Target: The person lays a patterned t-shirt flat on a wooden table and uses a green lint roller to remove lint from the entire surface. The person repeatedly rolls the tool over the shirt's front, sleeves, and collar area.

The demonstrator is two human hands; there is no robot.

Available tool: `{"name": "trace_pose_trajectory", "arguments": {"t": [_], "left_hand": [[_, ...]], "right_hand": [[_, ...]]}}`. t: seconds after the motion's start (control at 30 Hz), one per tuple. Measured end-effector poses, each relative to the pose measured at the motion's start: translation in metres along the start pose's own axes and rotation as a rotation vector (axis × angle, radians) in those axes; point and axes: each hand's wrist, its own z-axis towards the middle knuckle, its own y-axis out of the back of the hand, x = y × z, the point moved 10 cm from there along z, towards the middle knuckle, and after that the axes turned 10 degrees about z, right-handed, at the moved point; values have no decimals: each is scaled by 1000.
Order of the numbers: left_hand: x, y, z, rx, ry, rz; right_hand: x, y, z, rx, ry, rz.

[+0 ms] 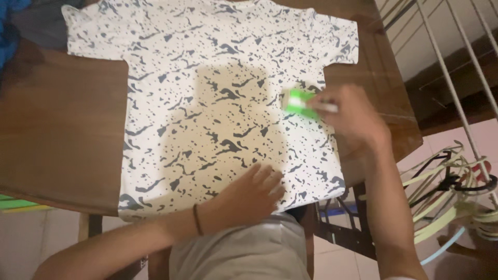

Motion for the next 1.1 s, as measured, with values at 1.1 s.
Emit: {"name": "trace_pose_trajectory", "arguments": {"t": [1.1], "left_hand": [[401,-102,121,-181,544,-19]], "right_hand": [[28,47,164,128,296,41]]}}
